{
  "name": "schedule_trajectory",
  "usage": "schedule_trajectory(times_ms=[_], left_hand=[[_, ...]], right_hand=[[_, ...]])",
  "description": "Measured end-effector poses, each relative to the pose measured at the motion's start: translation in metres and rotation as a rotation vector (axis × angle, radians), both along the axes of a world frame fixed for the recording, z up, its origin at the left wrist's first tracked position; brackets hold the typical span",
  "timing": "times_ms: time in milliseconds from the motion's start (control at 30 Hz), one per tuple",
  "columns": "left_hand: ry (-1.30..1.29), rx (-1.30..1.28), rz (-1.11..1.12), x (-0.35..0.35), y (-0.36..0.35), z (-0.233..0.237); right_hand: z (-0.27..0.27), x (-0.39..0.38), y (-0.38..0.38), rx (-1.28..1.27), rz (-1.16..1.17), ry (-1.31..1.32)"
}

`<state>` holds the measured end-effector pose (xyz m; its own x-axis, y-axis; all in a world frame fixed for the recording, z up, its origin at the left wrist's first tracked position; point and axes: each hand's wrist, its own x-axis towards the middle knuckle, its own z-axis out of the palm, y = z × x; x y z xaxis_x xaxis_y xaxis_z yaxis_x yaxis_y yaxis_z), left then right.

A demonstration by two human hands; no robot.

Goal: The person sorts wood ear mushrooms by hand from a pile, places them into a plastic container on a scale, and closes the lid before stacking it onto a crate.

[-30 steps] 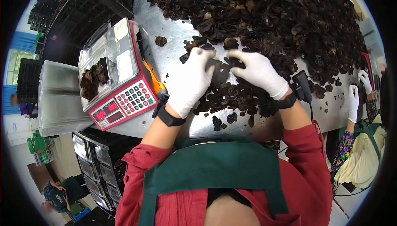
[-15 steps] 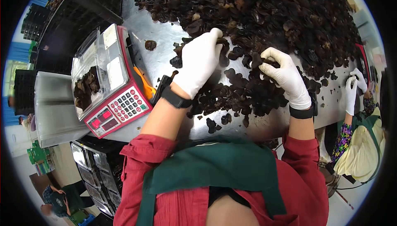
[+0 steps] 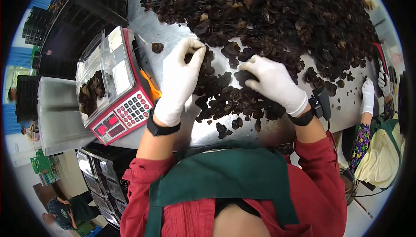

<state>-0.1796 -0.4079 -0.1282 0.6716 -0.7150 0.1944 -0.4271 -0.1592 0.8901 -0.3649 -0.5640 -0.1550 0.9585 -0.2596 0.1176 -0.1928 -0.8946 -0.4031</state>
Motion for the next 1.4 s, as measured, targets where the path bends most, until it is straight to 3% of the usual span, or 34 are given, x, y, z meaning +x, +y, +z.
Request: schedule_trajectory(times_ms=[133, 200, 233, 367, 400, 500, 600, 667, 800, 933, 967, 1000, 1100, 1200, 1267, 1333, 1400], left_hand=[[0.215, -0.035, -0.011, -0.006, 0.034, 0.001], [0.516, -0.049, 0.04, -0.014, 0.05, 0.009], [0.628, -0.096, 0.043, -0.021, 0.057, 0.019], [0.734, -0.117, 0.038, -0.028, 0.094, 0.024], [0.476, -0.024, -0.043, -0.02, 0.105, 0.025], [0.497, -0.045, -0.019, -0.008, 0.141, 0.051], [-0.086, -0.094, 0.16, 0.022, 0.171, 0.082], [-0.338, -0.065, 0.335, 0.056, 0.188, 0.095], [-0.251, -0.191, 0.525, 0.128, 0.218, 0.084], [-0.402, 0.061, 0.435, 0.163, 0.24, 0.061], [-0.443, 0.055, 0.464, 0.172, 0.244, 0.043], [-0.484, 0.05, 0.493, 0.172, 0.241, 0.042], [-0.397, 0.019, 0.508, 0.167, 0.243, 0.048], [-0.327, -0.021, 0.547, 0.159, 0.246, 0.057], [-0.18, -0.122, 0.561, 0.157, 0.246, 0.055], [-0.155, -0.142, 0.537, 0.161, 0.248, 0.051], [-0.494, 0.015, 0.468, 0.163, 0.246, 0.048]], right_hand=[[-0.011, 0.014, 0.009, -0.011, 0.064, 0.015], [-0.022, 0.018, 0.003, 0.026, 0.039, 0.102], [-0.024, 0.018, -0.002, 0.084, 0.07, -0.006], [-0.011, 0.019, -0.013, 0.216, 0.091, -0.084], [0.0, 0.023, -0.009, 0.245, 0.079, -0.103], [0.045, 0.055, 0.013, 0.315, 0.075, -0.143], [0.083, 0.106, 0.044, 0.309, 0.193, -0.277], [0.104, 0.148, 0.071, 0.308, 0.284, -0.321], [0.112, 0.232, 0.134, 0.332, 0.472, -0.458], [0.08, 0.297, 0.191, 0.186, 0.597, -0.495], [0.066, 0.311, 0.203, 0.04, 0.591, -0.492], [0.075, 0.309, 0.212, -0.03, 0.575, -0.305], [0.059, 0.323, 0.224, 0.031, 0.519, -0.475], [0.075, 0.322, 0.218, 0.64, 0.424, -0.314], [0.078, 0.326, 0.214, 0.841, 0.334, -0.228], [0.07, 0.334, 0.211, 0.894, 0.392, -0.296], [0.065, 0.336, 0.214, 0.909, 0.387, -0.308]])
